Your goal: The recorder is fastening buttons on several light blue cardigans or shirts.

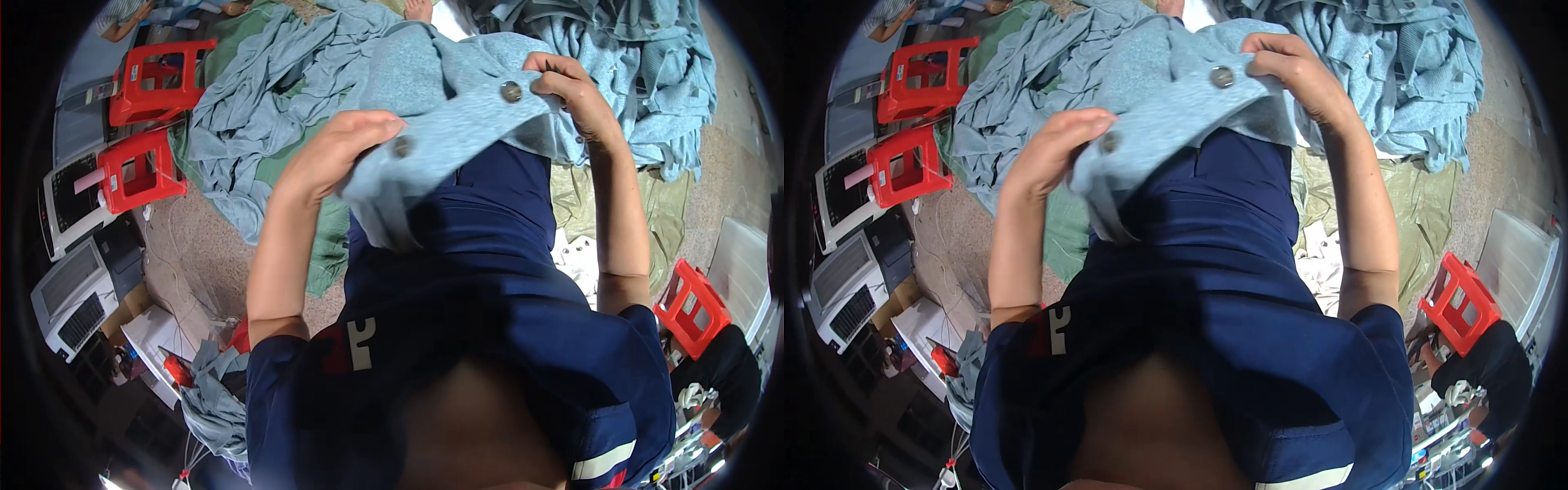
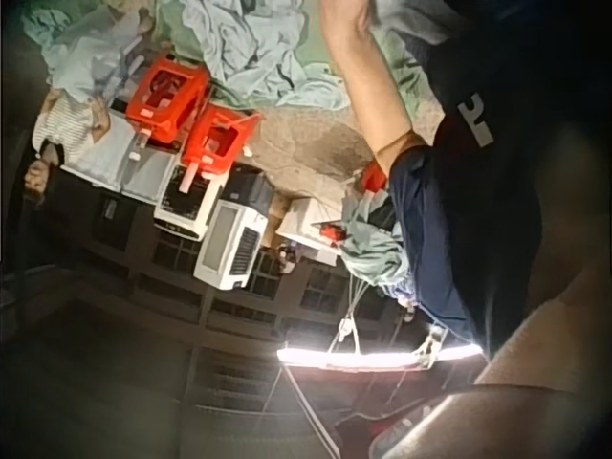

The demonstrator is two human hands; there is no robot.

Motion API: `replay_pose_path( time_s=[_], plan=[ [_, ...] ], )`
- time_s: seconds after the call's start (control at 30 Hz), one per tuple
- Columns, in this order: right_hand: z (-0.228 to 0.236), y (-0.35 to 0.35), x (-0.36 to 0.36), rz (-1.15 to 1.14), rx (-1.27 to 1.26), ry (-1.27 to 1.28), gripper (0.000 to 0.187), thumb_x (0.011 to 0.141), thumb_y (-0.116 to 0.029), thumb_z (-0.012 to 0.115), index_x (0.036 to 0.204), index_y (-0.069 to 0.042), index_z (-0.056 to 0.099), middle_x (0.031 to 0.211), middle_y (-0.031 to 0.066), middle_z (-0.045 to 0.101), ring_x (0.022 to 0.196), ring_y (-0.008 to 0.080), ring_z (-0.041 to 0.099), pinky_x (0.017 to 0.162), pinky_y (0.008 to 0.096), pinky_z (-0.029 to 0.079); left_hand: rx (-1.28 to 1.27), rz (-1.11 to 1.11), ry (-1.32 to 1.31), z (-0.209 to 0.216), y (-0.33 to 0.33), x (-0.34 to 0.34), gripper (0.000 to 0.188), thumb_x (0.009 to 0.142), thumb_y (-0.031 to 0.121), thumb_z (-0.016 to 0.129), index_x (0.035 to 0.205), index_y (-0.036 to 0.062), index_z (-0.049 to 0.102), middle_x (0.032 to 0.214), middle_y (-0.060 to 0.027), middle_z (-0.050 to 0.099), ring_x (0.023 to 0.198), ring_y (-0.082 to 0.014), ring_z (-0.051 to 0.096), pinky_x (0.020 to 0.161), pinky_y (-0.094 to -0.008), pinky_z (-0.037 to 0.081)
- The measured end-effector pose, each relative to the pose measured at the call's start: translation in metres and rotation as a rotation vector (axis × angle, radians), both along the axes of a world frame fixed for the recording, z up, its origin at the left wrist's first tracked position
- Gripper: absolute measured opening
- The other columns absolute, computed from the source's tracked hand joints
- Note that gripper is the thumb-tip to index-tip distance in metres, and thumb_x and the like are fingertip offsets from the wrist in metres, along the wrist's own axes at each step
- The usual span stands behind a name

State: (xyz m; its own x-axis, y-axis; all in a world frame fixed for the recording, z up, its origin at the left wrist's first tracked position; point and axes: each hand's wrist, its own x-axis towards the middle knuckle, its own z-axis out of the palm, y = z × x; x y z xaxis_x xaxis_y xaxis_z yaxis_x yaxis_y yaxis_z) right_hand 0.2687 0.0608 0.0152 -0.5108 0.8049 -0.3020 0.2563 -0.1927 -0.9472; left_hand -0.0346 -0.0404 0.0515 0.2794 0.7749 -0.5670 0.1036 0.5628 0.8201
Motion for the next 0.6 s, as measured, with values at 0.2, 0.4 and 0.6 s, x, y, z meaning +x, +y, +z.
replay_pose_path(
  time_s=[0.2, 0.4, 0.6],
  plan=[
    [-0.042, 0.003, 0.026, 0.013, 0.116, -0.166, 0.012, 0.081, -0.016, 0.051, 0.076, -0.005, 0.053, 0.067, -0.0076, 0.038, 0.064, 0.0038, 0.032, 0.057, 0.0237, 0.024, 0.385, 0.029, 0.543, -0.041, -0.012, 0.026, 0.018, 0.09, 0.018, 0.066, 0.097, 0.0018, 0.062, 0.081, -0.0016, 0.061, 0.075, -0.0092, 0.056, 0.069, -0.0254, 0.046],
    [-0.046, 0.007, 0.023, 0.006, 0.136, -0.189, 0.015, 0.082, -0.018, 0.052, 0.076, -0.004, 0.053, 0.066, -0.0055, 0.041, 0.064, 0.0059, 0.036, 0.058, 0.0248, 0.028, 0.77, -0.011, 0.717, -0.023, -0.026, 0.081, 0.037, 0.075, 0.02, 0.08, 0.099, 0.0025, 0.058, 0.08, -0.0089, 0.059, 0.071, -0.0193, 0.057, 0.067, -0.0288, 0.048],
    [-0.047, 0.001, 0.023, 0.028, 0.163, -0.206, 0.012, 0.082, -0.016, 0.053, 0.079, -0.005, 0.054, 0.069, -0.0063, 0.042, 0.065, 0.0051, 0.035, 0.059, 0.0235, 0.028, 0.395, -0.051, 0.412, -0.086, -0.023, 0.062, 0.029, 0.077, 0.013, 0.075, 0.098, -0.0015, 0.06, 0.082, -0.0028, 0.061, 0.075, -0.0115, 0.056, 0.07, -0.0257, 0.046]
  ],
)
